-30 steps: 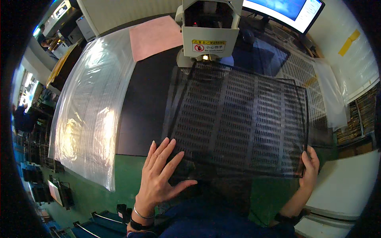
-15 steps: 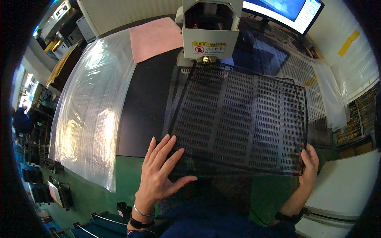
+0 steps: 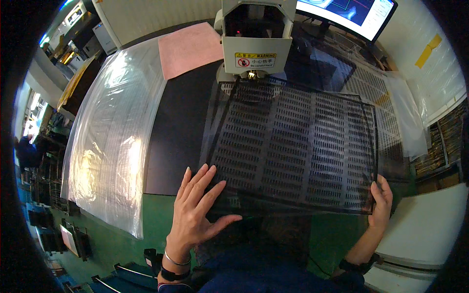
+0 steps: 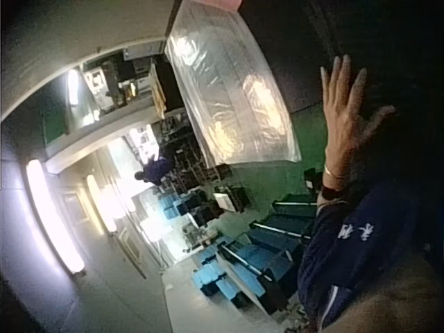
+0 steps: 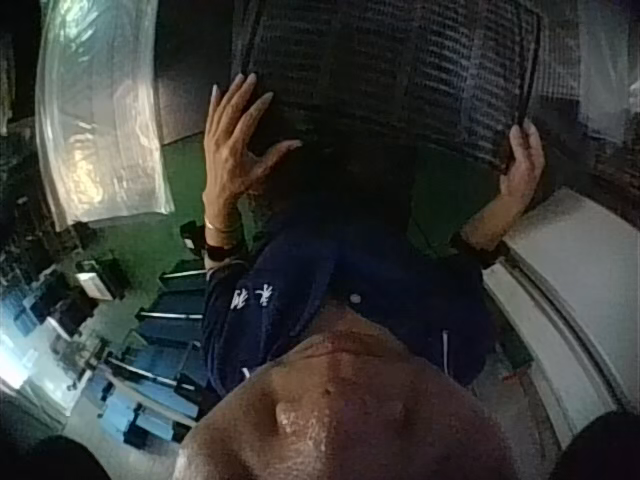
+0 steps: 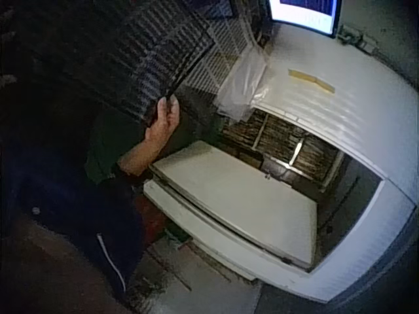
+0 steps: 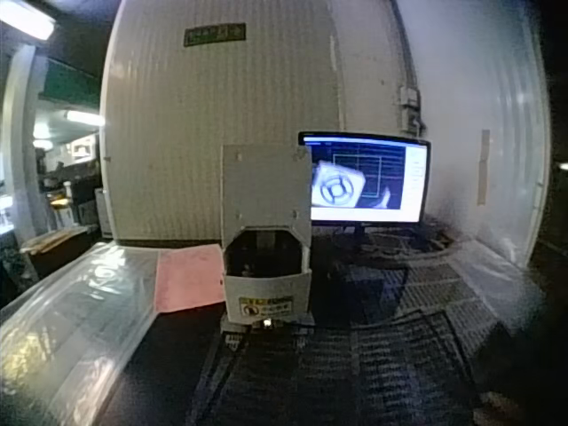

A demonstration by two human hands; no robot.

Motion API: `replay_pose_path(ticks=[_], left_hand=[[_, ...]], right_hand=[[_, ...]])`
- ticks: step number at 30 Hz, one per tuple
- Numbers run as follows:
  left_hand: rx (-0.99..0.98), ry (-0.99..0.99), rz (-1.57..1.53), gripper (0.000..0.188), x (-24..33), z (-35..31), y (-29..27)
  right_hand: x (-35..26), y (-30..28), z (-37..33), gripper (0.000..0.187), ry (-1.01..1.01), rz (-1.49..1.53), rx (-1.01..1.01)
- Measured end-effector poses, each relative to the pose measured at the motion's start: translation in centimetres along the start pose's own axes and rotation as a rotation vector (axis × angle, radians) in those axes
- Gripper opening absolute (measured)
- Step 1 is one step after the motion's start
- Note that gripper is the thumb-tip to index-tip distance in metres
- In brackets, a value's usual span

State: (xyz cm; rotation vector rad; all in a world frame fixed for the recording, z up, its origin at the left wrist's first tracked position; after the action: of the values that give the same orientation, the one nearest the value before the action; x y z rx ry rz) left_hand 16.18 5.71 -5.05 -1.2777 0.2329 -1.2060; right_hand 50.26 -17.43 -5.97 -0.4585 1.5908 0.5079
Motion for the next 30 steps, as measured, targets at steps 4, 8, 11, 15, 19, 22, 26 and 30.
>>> replay_pose_path(ticks=[4, 8, 11, 15, 19, 22, 26, 30], left_hand=[[-0.005, -0.004, 0.018, 0.064, 0.2, 0.2, -0.3], [-0.007, -0.006, -0.004, 0.070, 0.1, 0.3, 0.0], [0.001, -0.006, -0.011, 0.070, 0.1, 0.3, 0.0], [0.005, -0.005, -0.012, 0.070, 0.0, 0.2, -0.1], [0.004, -0.001, -0.011, 0.070, -0.1, 0.1, -0.2], [0.009, 0.013, -0.018, 0.070, -0.3, 0.1, -0.1], [0.031, 0.043, -0.014, 0.070, -0.2, 0.1, 0.1], [0.061, 0.009, -0.031, 0.065, 1.1, 0.1, -0.9]], right_hand=[[0.1, -0.1, 0.1, 0.027, -0.004, -0.019, 0.015], [-0.2, 0.1, 0.0, 0.028, -0.002, -0.010, 0.017], [0.1, -0.2, 0.2, 0.028, -0.017, -0.013, 0.012], [0.1, -0.2, 0.2, 0.031, -0.002, 0.012, 0.006], [0.4, -0.4, 0.1, 0.028, -0.003, -0.011, 0.063], [0.3, 0.0, -0.2, 0.024, -0.008, -0.028, 0.093], [0.4, -0.3, -0.3, 0.024, 0.021, -0.062, 0.106], [0.2, -1.4, -0.3, 0.025, -0.019, -0.092, 0.073]])
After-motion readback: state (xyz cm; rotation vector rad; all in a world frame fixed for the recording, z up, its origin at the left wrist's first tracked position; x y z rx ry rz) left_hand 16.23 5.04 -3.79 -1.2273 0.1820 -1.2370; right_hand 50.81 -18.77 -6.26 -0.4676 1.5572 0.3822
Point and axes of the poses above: each hand's wrist, its own z-axis towards the middle knuckle, its own y-axis out of the palm, x = y × z, the point moved 1 cm from there along z, towards the middle knuckle, and after that the axes turned 2 degrees about -y, right-handed, at the moved point
